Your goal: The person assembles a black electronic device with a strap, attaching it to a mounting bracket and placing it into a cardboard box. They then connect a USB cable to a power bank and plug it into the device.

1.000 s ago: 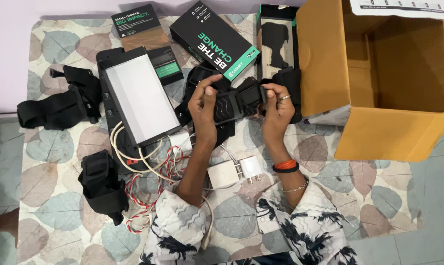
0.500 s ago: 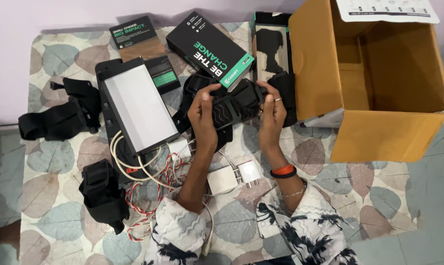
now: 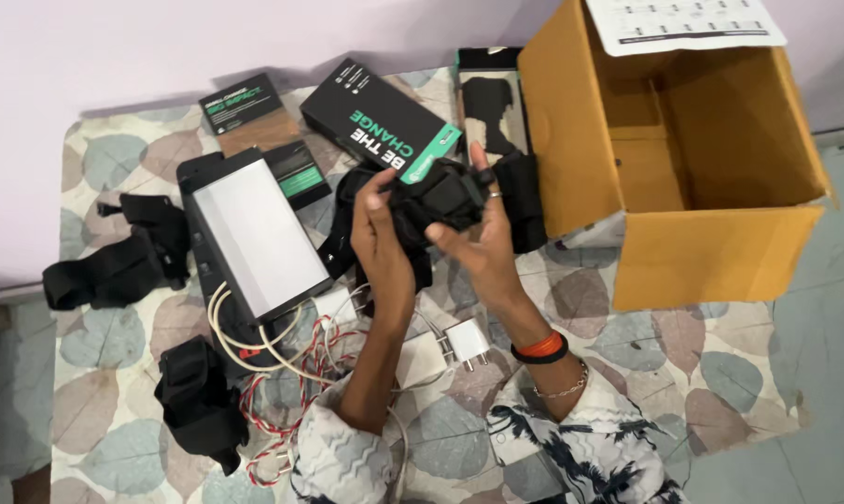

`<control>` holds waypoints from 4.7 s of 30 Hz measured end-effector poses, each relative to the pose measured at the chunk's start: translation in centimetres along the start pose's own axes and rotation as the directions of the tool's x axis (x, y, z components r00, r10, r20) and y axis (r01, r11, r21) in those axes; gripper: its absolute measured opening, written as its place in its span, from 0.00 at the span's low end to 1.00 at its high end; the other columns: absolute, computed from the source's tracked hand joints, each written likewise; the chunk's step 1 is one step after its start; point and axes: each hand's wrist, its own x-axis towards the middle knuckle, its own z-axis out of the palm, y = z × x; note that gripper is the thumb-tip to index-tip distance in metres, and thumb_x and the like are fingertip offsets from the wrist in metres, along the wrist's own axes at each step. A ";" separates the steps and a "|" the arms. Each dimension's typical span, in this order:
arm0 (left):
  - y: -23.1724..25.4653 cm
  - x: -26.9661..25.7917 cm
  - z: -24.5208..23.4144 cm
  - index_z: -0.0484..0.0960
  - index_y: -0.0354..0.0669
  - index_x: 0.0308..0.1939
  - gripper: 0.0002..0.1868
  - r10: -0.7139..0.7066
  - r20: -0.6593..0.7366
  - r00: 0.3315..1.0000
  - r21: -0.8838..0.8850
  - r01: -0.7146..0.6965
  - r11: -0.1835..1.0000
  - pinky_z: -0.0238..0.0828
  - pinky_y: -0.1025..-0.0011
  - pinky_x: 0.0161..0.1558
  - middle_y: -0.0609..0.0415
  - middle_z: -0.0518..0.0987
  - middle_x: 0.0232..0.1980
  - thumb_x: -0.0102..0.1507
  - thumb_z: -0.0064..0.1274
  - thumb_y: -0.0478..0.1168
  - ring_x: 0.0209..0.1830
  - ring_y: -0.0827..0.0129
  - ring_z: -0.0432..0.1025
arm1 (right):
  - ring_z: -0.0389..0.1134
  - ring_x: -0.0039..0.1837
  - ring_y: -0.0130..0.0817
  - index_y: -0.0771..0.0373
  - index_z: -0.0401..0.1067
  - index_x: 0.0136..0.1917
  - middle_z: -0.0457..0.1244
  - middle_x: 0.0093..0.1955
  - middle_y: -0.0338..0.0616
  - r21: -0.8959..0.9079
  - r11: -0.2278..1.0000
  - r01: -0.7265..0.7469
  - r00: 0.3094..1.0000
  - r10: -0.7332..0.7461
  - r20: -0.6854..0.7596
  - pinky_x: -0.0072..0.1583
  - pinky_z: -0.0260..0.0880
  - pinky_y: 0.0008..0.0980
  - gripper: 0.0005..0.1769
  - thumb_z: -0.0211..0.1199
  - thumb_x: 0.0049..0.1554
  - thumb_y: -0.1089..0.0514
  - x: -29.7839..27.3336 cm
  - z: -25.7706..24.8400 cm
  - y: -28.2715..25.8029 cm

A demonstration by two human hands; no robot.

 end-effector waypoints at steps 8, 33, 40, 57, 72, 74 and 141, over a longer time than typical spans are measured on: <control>3.1 -0.9 1.7 0.73 0.32 0.67 0.24 0.022 0.116 0.993 0.020 -0.024 0.999 0.59 0.67 0.70 0.47 0.75 0.66 0.77 0.37 0.47 0.67 0.65 0.68 | 0.54 0.82 0.41 0.47 0.18 0.86 0.46 0.83 0.53 -0.020 0.996 0.084 0.985 -0.080 0.151 0.80 0.61 0.41 0.73 0.77 0.56 0.62 0.2 -1.2 -5.3; 7.4 -1.4 20.0 0.79 0.42 0.53 0.26 0.110 0.526 0.843 0.353 -0.335 0.874 0.64 0.59 0.55 0.50 0.85 0.34 0.57 0.68 0.49 0.37 0.58 0.80 | 0.66 0.60 0.31 0.69 0.74 0.65 0.65 0.67 0.45 -0.609 0.793 0.003 0.767 -0.392 -0.507 0.62 0.70 0.29 0.13 0.60 0.67 0.67 0.4 -16.4 -13.6; 5.9 -1.9 22.9 0.73 0.45 0.58 0.24 0.089 0.594 0.799 0.450 -0.423 0.786 0.46 0.46 0.71 0.48 0.83 0.28 0.60 0.61 0.44 0.34 0.51 0.79 | 0.68 0.67 0.53 0.70 0.74 0.65 0.65 0.68 0.59 -0.920 0.381 -0.087 0.812 -0.509 -0.287 0.67 0.68 0.42 0.17 0.59 0.62 0.71 0.3 -16.2 -14.2; 2.6 -1.6 23.8 0.77 0.37 0.46 0.13 0.091 0.781 0.617 0.525 -0.730 0.438 0.34 0.26 0.70 0.45 0.81 0.24 0.65 0.51 0.44 0.44 0.45 0.78 | 0.71 0.57 0.49 0.62 0.78 0.60 0.71 0.55 0.50 -0.966 0.178 -0.188 0.828 -0.501 -0.253 0.68 0.63 0.49 0.17 0.58 0.60 0.70 0.9 -16.6 -13.4; 3.7 -2.2 21.9 0.82 0.45 0.46 0.09 0.218 0.644 0.733 0.398 -0.565 0.723 0.39 0.34 0.75 0.51 0.84 0.43 0.69 0.46 0.38 0.53 0.56 0.76 | 0.73 0.61 0.36 0.72 0.74 0.59 0.71 0.58 0.50 -0.741 0.671 0.006 0.758 -0.486 -0.434 0.65 0.71 0.32 0.15 0.52 0.62 0.76 0.7 -16.5 -12.5; 3.7 -2.1 20.7 0.82 0.44 0.47 0.10 0.284 0.647 0.708 0.273 -0.563 0.780 0.39 0.37 0.74 0.50 0.83 0.48 0.67 0.47 0.37 0.59 0.54 0.74 | 0.73 0.61 0.34 0.72 0.74 0.59 0.70 0.58 0.49 -0.736 0.676 0.037 0.774 -0.485 -0.407 0.65 0.71 0.31 0.13 0.54 0.64 0.74 0.7 -15.9 -12.8; -0.2 3.0 -3.3 0.76 0.47 0.61 0.19 -0.446 0.200 0.873 -0.493 0.483 0.724 0.75 0.72 0.53 0.60 0.80 0.53 0.66 0.48 0.43 0.52 0.74 0.75 | 0.67 0.37 0.30 0.66 0.78 0.52 0.69 0.41 0.45 -0.808 0.589 0.027 0.999 -0.045 0.000 0.41 0.67 0.30 0.08 0.66 0.60 0.62 1.2 -3.1 -7.5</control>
